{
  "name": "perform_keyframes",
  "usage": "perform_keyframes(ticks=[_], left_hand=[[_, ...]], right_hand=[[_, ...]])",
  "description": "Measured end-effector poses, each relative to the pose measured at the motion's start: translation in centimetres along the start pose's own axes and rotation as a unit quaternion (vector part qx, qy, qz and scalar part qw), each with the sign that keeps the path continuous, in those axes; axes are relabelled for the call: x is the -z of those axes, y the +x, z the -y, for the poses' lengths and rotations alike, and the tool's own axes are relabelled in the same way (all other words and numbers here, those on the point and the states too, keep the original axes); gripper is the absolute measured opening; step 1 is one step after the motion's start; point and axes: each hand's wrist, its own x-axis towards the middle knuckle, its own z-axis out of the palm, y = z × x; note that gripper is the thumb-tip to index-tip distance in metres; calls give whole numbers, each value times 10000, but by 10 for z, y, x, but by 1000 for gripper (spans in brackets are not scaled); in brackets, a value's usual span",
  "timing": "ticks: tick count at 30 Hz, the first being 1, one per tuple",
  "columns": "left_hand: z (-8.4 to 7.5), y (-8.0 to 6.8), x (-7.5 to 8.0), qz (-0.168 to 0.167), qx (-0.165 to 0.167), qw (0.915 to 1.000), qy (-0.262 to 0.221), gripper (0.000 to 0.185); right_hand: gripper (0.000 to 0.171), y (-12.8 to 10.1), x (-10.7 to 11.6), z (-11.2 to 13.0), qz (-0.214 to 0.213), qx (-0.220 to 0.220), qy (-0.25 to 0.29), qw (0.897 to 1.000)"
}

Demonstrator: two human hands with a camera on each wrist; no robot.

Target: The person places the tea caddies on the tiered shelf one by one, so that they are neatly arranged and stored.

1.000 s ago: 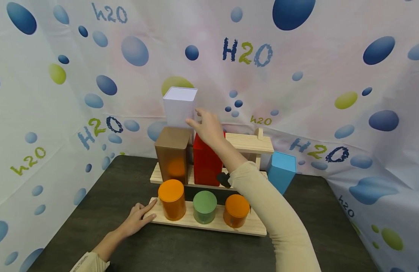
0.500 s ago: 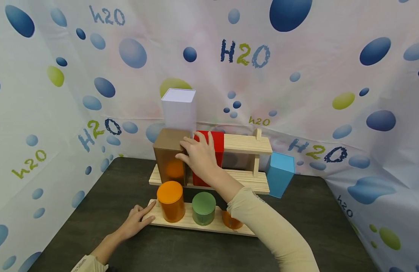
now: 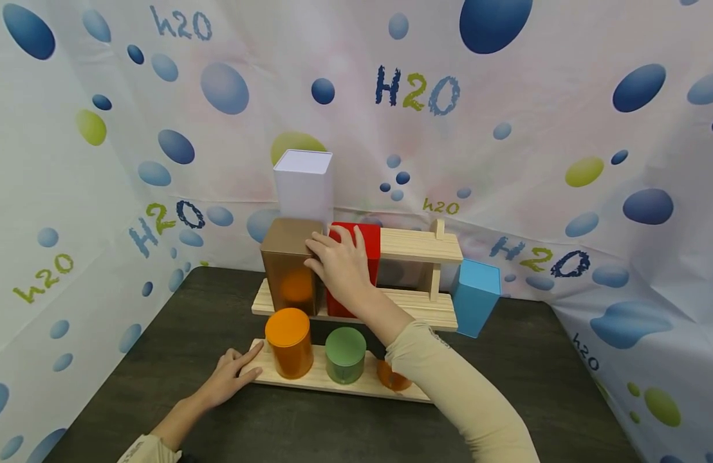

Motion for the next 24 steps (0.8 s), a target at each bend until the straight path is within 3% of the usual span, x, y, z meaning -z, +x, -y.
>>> perform_keyframes(ticks=[5,11,15,19,24], left_hand=[[0,1,2,-24,-21,10000,-12,59],[4,-2,3,6,-55,10000,-4,60],[5,-2,1,23,-86,10000,-20,61],[4,1,-1,15,-113,9999,27,60],[2,0,0,-19,-126,9999,64,60]], right_hand=[[45,0,6,-3,-143,-218,429,9987],[46,-10,22,-19,-873,-507,1325,9860],[48,-28,37,-46,-1473,-1012,2073,9618],[48,-51,48,-82,-1934,-1801,2554,9300],[51,-88,50,-132,-2332,-2763,2497,8983]])
